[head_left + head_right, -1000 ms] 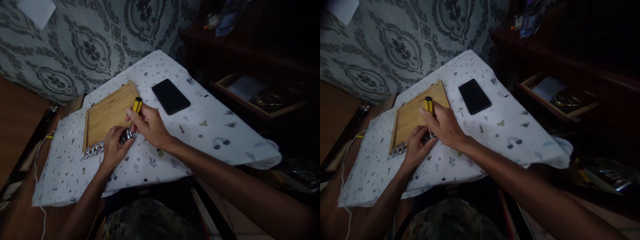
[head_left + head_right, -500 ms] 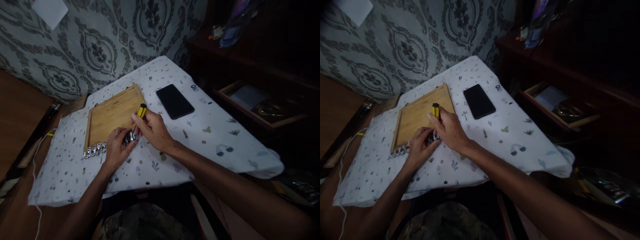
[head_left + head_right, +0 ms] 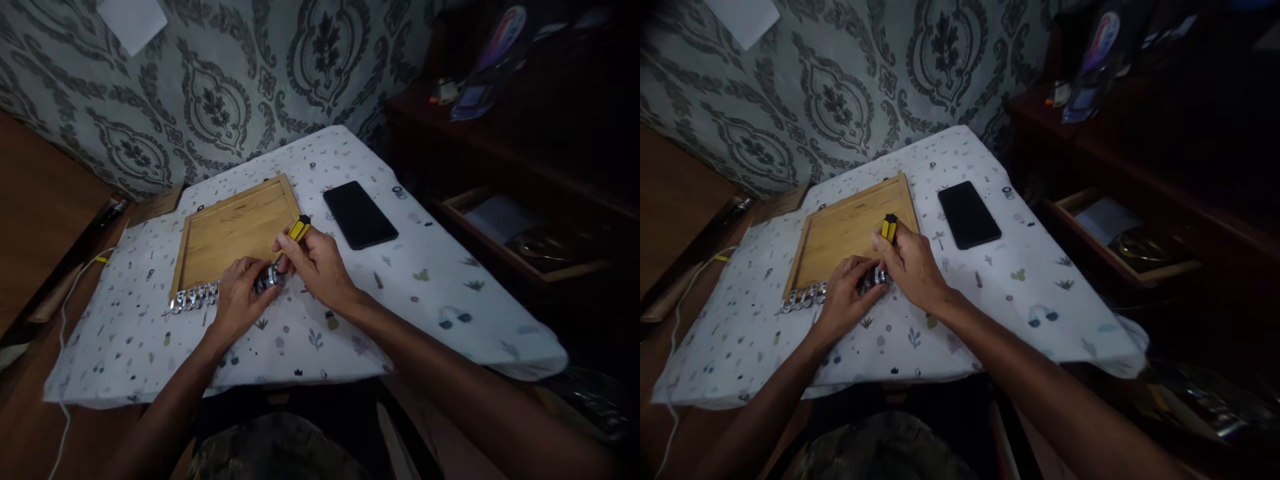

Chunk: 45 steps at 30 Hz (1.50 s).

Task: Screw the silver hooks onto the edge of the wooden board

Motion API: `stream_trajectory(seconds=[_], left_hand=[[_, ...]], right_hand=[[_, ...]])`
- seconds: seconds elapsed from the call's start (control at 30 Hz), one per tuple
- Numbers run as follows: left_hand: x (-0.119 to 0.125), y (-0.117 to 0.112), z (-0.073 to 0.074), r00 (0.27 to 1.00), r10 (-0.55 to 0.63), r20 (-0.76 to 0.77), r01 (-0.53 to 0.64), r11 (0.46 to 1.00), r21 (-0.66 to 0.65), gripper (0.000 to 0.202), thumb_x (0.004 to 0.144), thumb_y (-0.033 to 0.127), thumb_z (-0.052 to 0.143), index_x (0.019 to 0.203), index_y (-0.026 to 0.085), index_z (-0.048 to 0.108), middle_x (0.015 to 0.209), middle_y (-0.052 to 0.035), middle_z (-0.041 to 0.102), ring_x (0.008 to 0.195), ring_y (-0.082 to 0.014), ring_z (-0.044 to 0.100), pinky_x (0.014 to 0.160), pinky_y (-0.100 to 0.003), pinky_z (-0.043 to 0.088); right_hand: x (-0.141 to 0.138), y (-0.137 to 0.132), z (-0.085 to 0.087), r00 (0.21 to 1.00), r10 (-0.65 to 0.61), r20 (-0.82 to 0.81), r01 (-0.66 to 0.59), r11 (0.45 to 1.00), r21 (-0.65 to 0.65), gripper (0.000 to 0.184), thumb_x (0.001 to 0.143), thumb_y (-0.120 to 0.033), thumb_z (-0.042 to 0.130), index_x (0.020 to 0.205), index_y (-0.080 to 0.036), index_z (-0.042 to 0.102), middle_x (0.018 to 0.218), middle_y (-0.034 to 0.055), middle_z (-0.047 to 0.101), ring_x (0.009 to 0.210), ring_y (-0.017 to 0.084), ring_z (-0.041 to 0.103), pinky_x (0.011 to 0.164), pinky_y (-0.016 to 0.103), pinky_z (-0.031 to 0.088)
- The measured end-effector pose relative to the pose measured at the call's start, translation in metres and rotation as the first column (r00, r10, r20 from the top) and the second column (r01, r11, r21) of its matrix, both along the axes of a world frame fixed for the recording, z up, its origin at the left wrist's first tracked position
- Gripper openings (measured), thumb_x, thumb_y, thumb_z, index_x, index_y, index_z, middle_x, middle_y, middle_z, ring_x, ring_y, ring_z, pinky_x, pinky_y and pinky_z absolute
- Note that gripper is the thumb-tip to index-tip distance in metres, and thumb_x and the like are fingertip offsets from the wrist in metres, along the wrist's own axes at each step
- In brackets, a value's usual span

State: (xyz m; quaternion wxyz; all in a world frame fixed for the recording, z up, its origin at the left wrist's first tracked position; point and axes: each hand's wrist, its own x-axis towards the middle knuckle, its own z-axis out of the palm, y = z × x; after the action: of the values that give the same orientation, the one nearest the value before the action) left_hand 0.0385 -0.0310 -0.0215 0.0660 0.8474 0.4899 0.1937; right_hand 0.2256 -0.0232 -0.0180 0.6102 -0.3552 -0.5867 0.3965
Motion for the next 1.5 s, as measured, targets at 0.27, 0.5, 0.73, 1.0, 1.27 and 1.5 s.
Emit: stream_trajectory(seconds=[0.27,0.5,0.73,1.0,1.27,1.5], left_hand=[[0.000,0.001,-0.002,0.998,0.023,-0.052,-0.022,1.000,0.021,0.035,0.091,0.036,0.067,0.121,0.018,0.068,0.110,-0.0091,0.069,0.103,-0.0278,0.062,0.091,-0.045,0.049],[0.000,0.002,-0.004,0.995,0.034,-0.091,-0.029,0.998,0.055,0.037,0.091,0.037,0.069,0.124,0.020,0.068,0.112,-0.0095,0.069,0.104,-0.0293,0.063,0.091,-0.047,0.050],[-0.002,0.002,-0.008,0.995,0.033,-0.091,-0.029,0.999,0.042,0.037,0.091,0.040,0.069,0.121,0.018,0.068,0.115,-0.0107,0.070,0.109,-0.0305,0.063,0.096,-0.049,0.050],[-0.010,0.005,0.031,0.932,-0.127,0.340,0.073,0.983,0.168,0.042,0.100,0.040,0.054,0.134,0.015,0.056,0.127,-0.0157,0.066,0.121,-0.0272,0.062,0.105,-0.046,0.050],[0.042,0.064,0.109,0.509,-0.380,0.773,0.652,0.756,-0.057,0.043,0.099,0.054,0.054,0.107,0.015,0.071,0.098,-0.0091,0.074,0.096,-0.0205,0.072,0.091,-0.035,0.056],[0.056,0.084,0.110,0.404,-0.239,0.883,0.909,0.212,-0.358,0.035,0.101,0.041,0.056,0.096,0.012,0.075,0.051,0.0023,0.054,0.043,-0.0087,0.049,0.050,-0.024,0.044]], right_hand=[[0.000,0.005,0.010,0.974,-0.065,0.218,0.064,0.998,0.013,0.022,0.096,-0.039,0.058,0.088,-0.018,0.062,0.071,0.0001,0.065,0.064,0.014,0.063,0.063,0.026,0.046],[-0.002,0.013,0.038,0.883,0.068,0.464,-0.085,0.996,0.016,0.015,0.096,-0.027,0.056,0.090,-0.016,0.063,0.068,-0.0016,0.060,0.066,0.014,0.057,0.064,0.026,0.039],[0.001,0.022,0.055,0.793,0.201,0.575,-0.193,0.978,-0.075,0.016,0.097,-0.025,0.054,0.088,-0.014,0.062,0.070,-0.0007,0.062,0.064,0.012,0.057,0.065,0.026,0.037],[-0.002,0.024,0.051,0.742,0.080,0.666,-0.132,0.991,0.028,0.029,0.099,-0.038,0.051,0.079,-0.018,0.056,0.069,-0.0007,0.057,0.066,0.014,0.051,0.063,0.027,0.033],[0.003,0.020,0.048,0.698,0.093,0.710,-0.125,0.992,-0.007,0.040,0.101,-0.052,0.048,0.082,-0.018,0.058,0.075,0.0017,0.058,0.069,0.016,0.052,0.066,0.030,0.039],[-0.007,0.012,0.033,0.807,0.285,0.518,-0.221,0.958,-0.184,0.042,0.098,-0.058,0.053,0.099,-0.019,0.069,0.103,0.0080,0.072,0.097,0.023,0.067,0.092,0.043,0.057]])
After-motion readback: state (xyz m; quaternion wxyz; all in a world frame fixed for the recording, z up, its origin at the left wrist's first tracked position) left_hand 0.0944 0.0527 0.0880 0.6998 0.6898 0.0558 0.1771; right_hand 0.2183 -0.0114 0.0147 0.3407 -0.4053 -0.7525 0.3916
